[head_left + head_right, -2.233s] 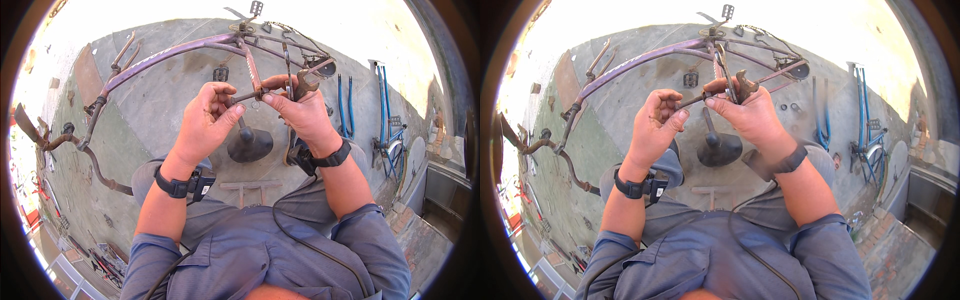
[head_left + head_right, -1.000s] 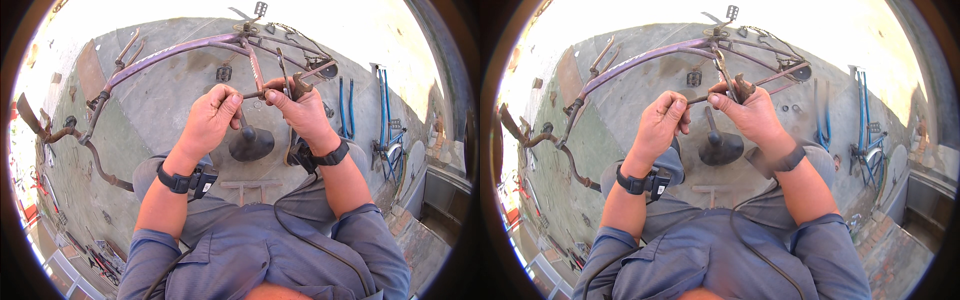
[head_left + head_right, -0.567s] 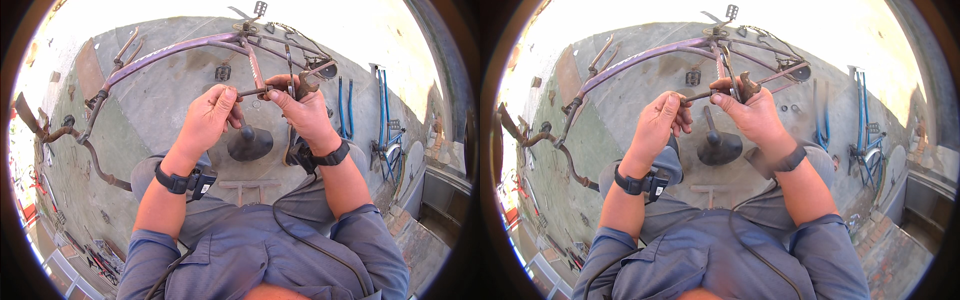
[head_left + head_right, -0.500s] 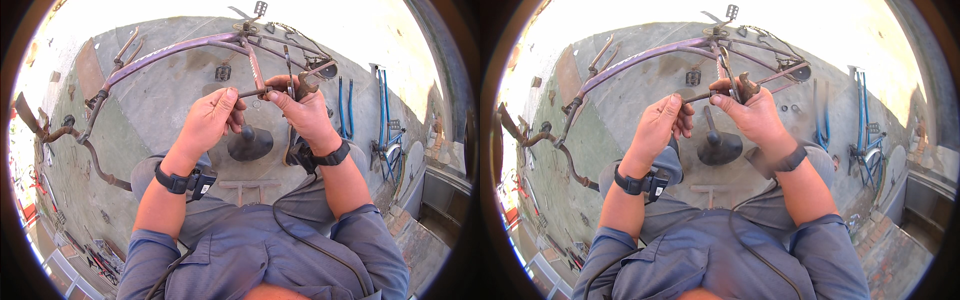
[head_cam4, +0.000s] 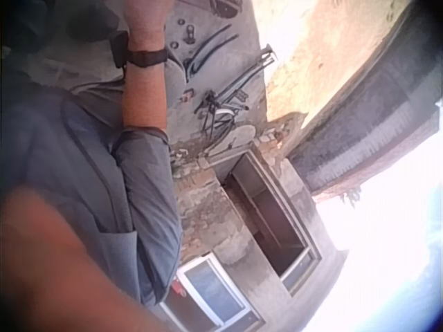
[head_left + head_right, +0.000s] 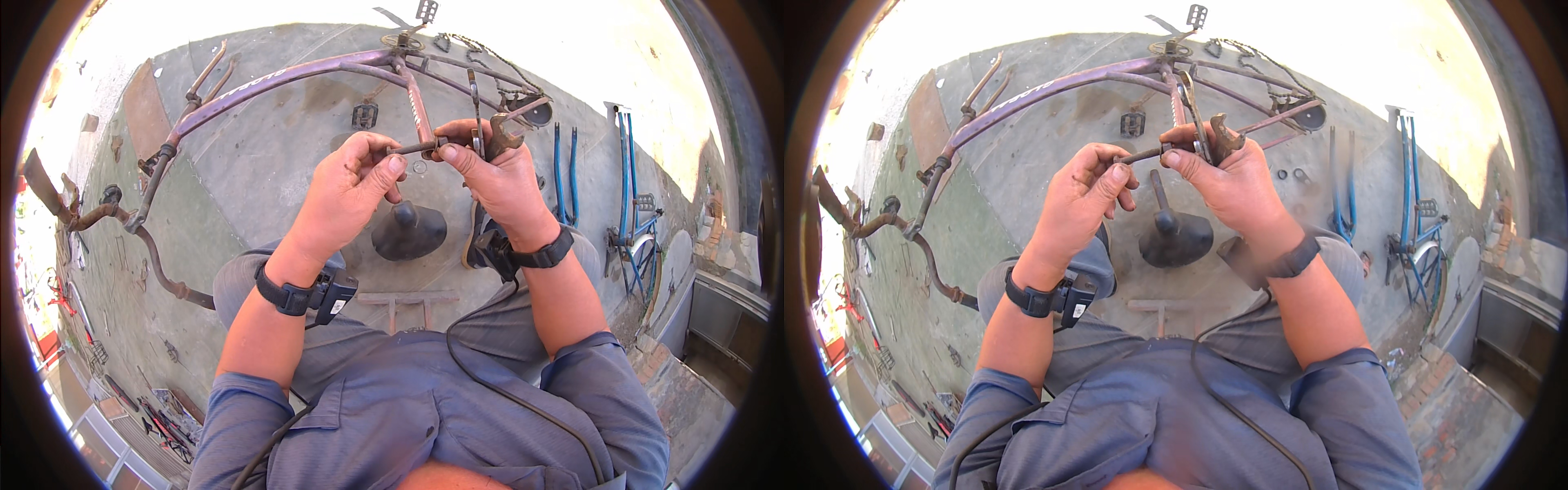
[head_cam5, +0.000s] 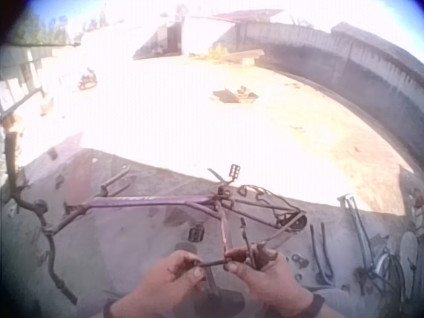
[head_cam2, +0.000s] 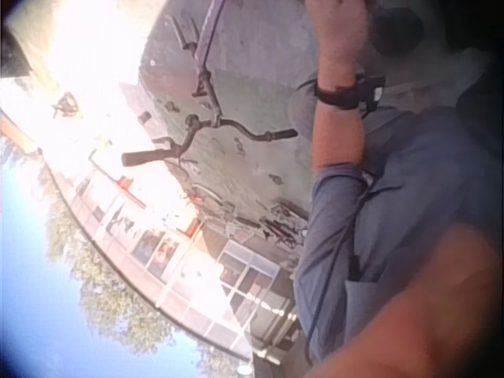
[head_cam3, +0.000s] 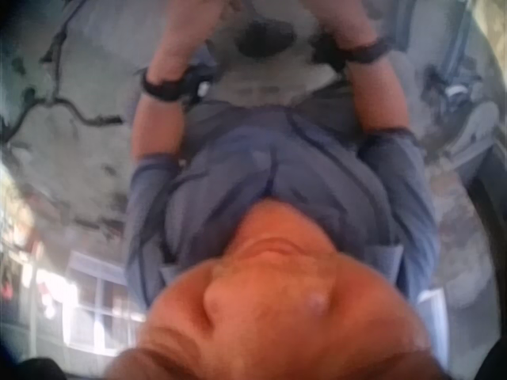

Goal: The person walks through a workshop, picks up a bicycle seat, and sits on a low stool. They use a wrench to tighten a bolt on the seat post of a bicycle frame, then inspect the seat.

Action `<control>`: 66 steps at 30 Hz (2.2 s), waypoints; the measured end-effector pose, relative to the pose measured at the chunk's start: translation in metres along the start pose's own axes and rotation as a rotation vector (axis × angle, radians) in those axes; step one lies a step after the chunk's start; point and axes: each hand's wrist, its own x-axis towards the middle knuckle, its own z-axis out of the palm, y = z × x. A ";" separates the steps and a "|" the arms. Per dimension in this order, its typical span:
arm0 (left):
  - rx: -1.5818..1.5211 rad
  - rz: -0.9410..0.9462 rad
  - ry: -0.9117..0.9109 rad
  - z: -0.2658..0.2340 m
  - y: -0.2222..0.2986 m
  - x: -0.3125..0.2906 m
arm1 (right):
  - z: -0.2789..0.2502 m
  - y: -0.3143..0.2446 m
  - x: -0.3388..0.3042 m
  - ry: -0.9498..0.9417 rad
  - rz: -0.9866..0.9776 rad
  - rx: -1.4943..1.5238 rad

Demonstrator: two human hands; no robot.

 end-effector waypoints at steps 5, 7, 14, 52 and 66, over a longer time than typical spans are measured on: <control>-0.051 -0.004 0.001 0.002 0.001 0.000 | 0.002 -0.002 0.000 -0.002 -0.011 -0.005; 0.017 0.108 0.045 0.004 -0.001 0.000 | 0.002 -0.003 0.000 0.005 0.004 -0.002; -0.010 0.033 0.011 0.001 -0.004 -0.001 | 0.001 -0.001 -0.001 0.006 0.010 0.012; -0.017 -0.108 -0.022 -0.002 -0.004 0.000 | 0.002 0.009 0.001 -0.019 -0.060 0.025; 0.037 0.066 -0.002 0.002 -0.007 0.001 | 0.002 0.007 0.003 -0.014 -0.026 0.043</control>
